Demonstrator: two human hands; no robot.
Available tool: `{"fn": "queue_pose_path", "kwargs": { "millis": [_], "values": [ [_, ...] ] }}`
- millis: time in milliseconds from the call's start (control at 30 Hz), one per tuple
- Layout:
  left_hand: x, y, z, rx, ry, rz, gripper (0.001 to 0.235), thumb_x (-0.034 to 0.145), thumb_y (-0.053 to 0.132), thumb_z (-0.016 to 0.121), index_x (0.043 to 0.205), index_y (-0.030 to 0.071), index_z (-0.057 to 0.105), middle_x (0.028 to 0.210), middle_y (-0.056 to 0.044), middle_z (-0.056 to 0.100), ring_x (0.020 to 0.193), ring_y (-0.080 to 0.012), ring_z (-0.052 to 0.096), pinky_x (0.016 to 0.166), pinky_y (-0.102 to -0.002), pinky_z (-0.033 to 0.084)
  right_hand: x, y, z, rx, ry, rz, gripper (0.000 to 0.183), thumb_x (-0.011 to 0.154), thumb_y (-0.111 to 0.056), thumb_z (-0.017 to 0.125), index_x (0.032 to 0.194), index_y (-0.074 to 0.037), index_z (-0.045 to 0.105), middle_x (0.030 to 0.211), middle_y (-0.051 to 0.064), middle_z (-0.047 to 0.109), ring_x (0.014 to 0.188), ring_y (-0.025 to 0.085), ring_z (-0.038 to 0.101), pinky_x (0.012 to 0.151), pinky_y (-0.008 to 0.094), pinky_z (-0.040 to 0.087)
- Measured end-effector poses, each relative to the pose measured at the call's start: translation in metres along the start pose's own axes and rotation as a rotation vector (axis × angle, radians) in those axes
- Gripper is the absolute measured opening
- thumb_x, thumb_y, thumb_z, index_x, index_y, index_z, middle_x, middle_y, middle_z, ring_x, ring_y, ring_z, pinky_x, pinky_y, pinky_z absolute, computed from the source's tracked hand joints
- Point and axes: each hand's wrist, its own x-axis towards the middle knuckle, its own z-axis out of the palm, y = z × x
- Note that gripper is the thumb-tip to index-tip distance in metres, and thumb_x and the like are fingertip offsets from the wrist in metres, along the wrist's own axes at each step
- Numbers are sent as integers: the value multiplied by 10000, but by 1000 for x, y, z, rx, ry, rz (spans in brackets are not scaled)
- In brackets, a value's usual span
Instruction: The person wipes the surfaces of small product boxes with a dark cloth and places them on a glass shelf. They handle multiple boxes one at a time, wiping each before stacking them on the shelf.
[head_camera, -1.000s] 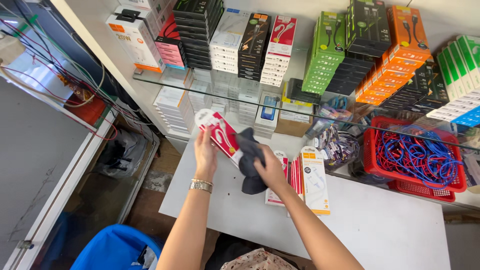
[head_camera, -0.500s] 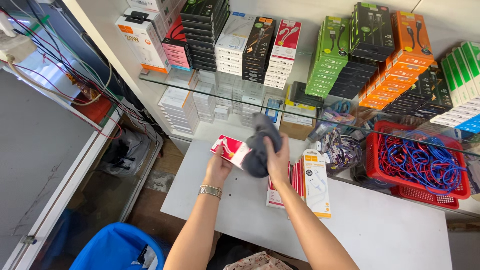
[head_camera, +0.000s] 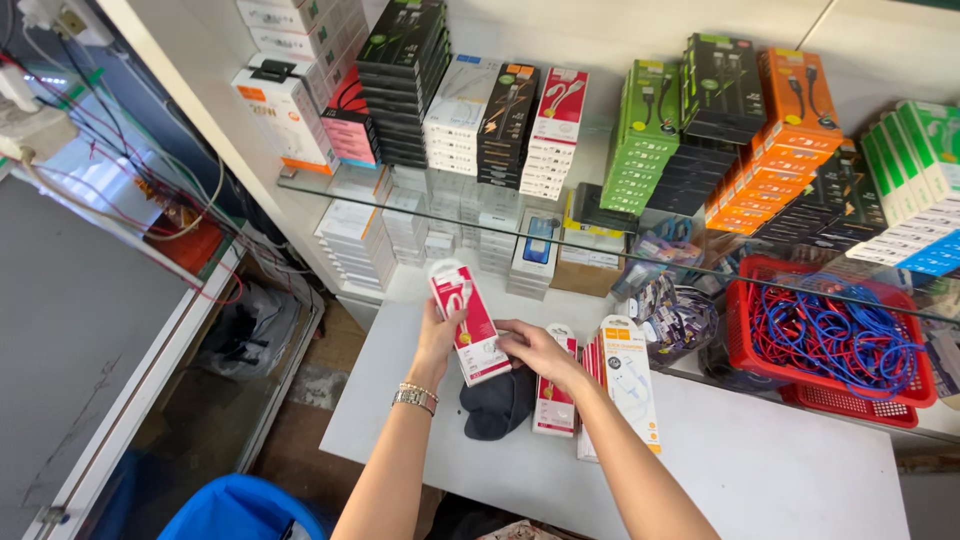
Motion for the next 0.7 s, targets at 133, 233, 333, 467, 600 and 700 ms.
{"fn": "queue_pose_path", "kwargs": {
  "millis": [133,233,333,467,600,700],
  "values": [
    [-2,35,34,-35,-230,179,674,942,85,638,1518,92,288,1250,-80,683,1093,-148,682,903,-299,568,-12,-52,-19,18,44,-187,492,927,-82,676,1406,-58,567,981,33,673,878,90,638,760,244,527],
    [1,62,60,160,-242,348,704,950,75,671,1550,75,302,1212,-111,676,1037,-153,681,858,-298,566,-6,-80,-36,-64,223,-303,518,926,-63,660,1432,-66,544,1018,36,690,859,93,634,739,261,527],
    [6,82,85,330,-187,511,579,935,69,681,1473,50,467,1185,-108,700,980,-150,714,802,-293,594,15,-106,-55,79,367,-417,541,925,-50,667,1445,-50,521,1039,30,687,876,91,622,767,259,524],
    [32,115,117,493,-110,769,370,917,37,713,1284,31,671,1146,-130,694,929,-178,739,763,-292,603,44,-142,-79,7,551,-428,565,941,-74,676,1474,-50,491,1064,76,708,904,110,627,788,275,532],
    [74,154,149,533,-93,844,307,893,50,698,1197,27,729,1019,-148,730,877,-206,747,761,-317,596,77,-181,-105,-143,656,-478,514,943,-105,684,1426,-13,535,1150,102,742,1005,136,690,868,287,550],
    [106,177,169,582,-74,834,275,898,83,706,1165,27,741,976,-157,753,845,-233,756,780,-353,587,105,-205,-127,-276,730,-479,475,927,-141,717,1360,13,599,1131,129,753,1002,173,714,871,307,551]
  ]
}}
